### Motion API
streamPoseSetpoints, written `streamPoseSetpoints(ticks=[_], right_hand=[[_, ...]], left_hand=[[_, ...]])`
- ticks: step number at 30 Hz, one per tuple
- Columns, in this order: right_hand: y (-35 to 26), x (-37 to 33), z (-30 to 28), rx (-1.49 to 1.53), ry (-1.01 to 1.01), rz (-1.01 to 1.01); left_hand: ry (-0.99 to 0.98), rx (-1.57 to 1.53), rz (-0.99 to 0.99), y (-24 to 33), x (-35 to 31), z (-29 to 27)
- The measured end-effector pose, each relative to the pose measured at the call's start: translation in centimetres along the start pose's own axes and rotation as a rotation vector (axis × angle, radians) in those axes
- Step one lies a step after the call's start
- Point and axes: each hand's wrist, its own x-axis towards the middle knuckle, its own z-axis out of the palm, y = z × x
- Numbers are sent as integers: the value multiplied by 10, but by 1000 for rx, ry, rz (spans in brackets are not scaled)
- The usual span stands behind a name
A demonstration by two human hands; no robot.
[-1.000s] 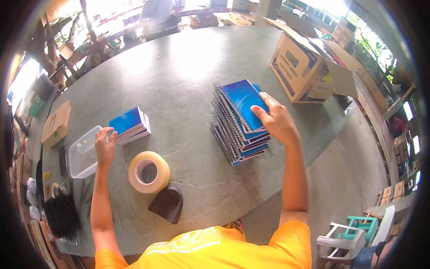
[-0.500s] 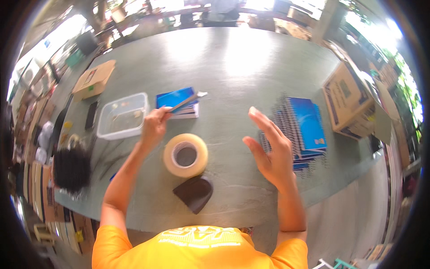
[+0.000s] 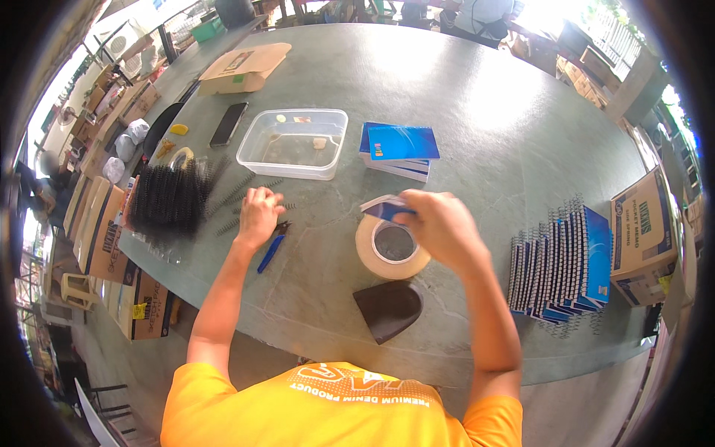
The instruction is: The person binds notebooks by threading plastic coils through pre-punched holes, cutting the excess coil with pliers, and stacking the finished notebooks.
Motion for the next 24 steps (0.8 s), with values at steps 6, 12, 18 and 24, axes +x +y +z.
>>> streamPoseSetpoints(ticks=[6, 12, 18, 24], right_hand=[[-2, 16, 38, -294, -129, -23], [0, 22, 41, -266, -61, -57], [6, 21, 45, 99, 159, -264], [5, 19, 52, 32, 221, -234]], left_hand=[[158, -266, 16, 3, 16, -19], [52, -871, -234, 13, 17, -39], [-79, -544, 179, 34, 17, -17], [-41, -741, 199, 71, 34, -20]])
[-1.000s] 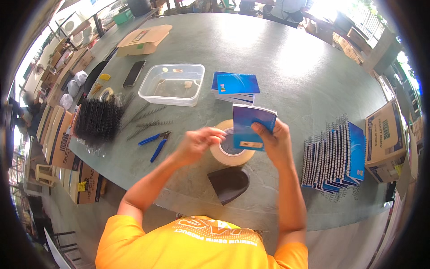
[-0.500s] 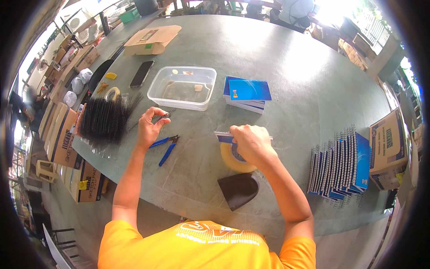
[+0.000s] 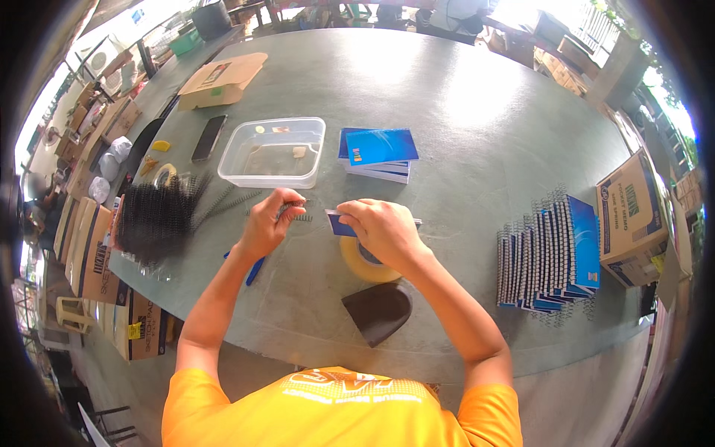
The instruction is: The person binds notebooks by threading plastic coils through pre-punched holes, cutting the excess coil with pliers, and stacking the finished notebooks.
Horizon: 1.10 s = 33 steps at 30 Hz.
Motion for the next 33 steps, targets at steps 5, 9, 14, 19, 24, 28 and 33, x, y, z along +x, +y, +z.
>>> streamPoseSetpoints(ticks=[5, 9, 14, 19, 24, 28, 33], right_hand=[[0, -4, 4, -22, 41, 39], [-1, -7, 4, -12, -7, 26], [-5, -6, 1, -22, -33, 50], [-5, -4, -1, -22, -37, 37], [-5, -6, -1, -38, -2, 11], [-4, -6, 2, 11, -21, -9], [-8, -7, 1, 53, -37, -92]], left_hand=[[-21, -72, -11, 31, -11, 18], [-213, -233, -267, 47, -23, 19], [20, -165, -185, 49, -18, 16], [54, -105, -131, 51, -19, 37], [32, 15, -145, 55, -18, 30], [114, 40, -57, 51, -18, 34], [261, 35, 79, 56, -18, 40]])
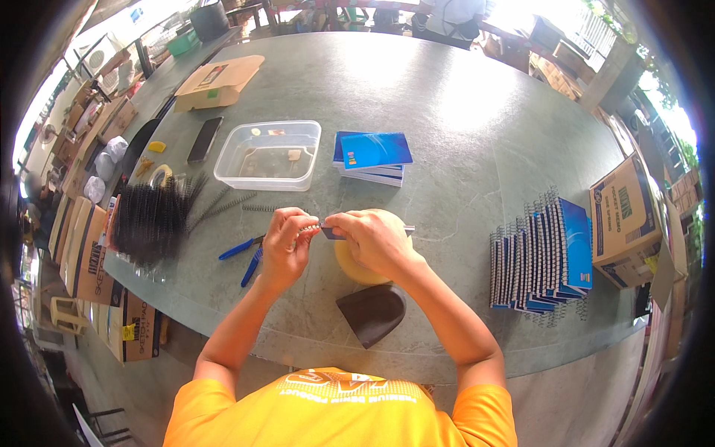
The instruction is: The person binds notebooks by threading plastic coils through pre-punched holes, cutting the excess coil with pliers, and stacking the finished notebooks.
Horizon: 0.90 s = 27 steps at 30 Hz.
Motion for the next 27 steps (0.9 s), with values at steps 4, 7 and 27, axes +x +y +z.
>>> streamPoseSetpoints(ticks=[4, 7, 27], right_hand=[[9, -7, 0, -115, 16, 8], [-2, 1, 6, -221, 76, -31], [-2, 2, 12, 33, 175, -13]], left_hand=[[-333, -74, -321, -4, 7, -11], [-275, 4, -64, -14, 5, -22], [-465, 222, 128, 40, -62, 22]])
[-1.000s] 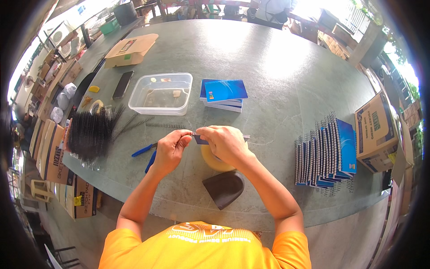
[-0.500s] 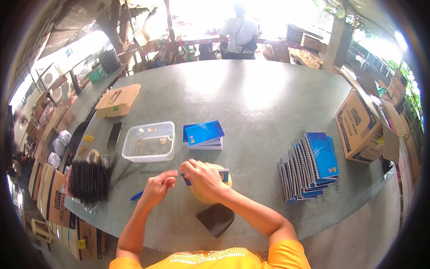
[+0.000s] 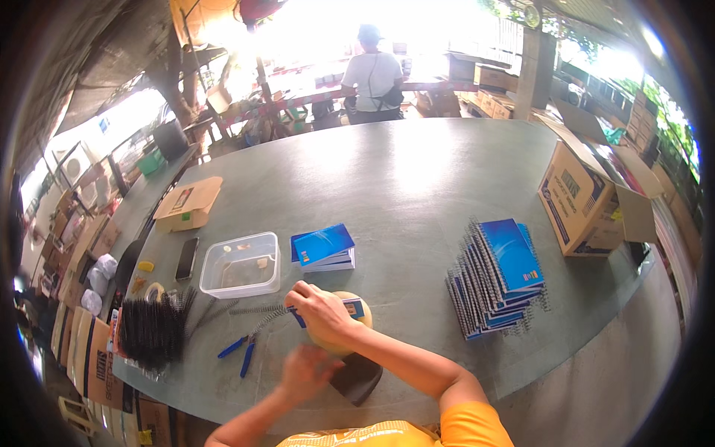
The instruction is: The person binds notebooks by threading plastic coils through pre-punched holes, cutting the excess coil with pliers, and stacking the finished notebooks.
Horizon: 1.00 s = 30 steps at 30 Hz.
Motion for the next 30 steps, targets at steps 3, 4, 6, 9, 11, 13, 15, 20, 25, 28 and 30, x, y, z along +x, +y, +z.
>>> streamPoseSetpoints(ticks=[3, 4, 6, 9, 11, 13, 15, 20, 25, 28, 30], right_hand=[[9, -3, 10, -97, -176, -83], [5, -3, 4, -158, -195, -25], [7, -15, -27, -436, -197, 55], [49, -48, -71, 76, -25, 380], [65, -59, -68, 366, 10, 428], [63, -63, -42, 720, 58, 443], [58, -63, -30, 885, 60, 444], [56, -66, -34, 887, 121, 419], [61, -70, -43, 915, 102, 423], [60, -73, -32, 977, 126, 453], [63, -70, -28, 949, 106, 433]], left_hand=[[-91, -144, -138, 24, -20, 34], [-127, -227, -184, 30, -17, 29], [-118, -277, -199, 28, -9, 13], [295, -113, -151, 3, 20, -36], [338, -15, -200, -18, 26, -50], [59, 97, -227, -35, 17, -46], [213, -65, -181, -21, 23, -59], [492, 134, -196, -19, 40, -89], [198, 58, -199, -8, 37, -63], [497, 200, -88, -14, 52, -65], [291, 196, -118, -15, 49, -53]])
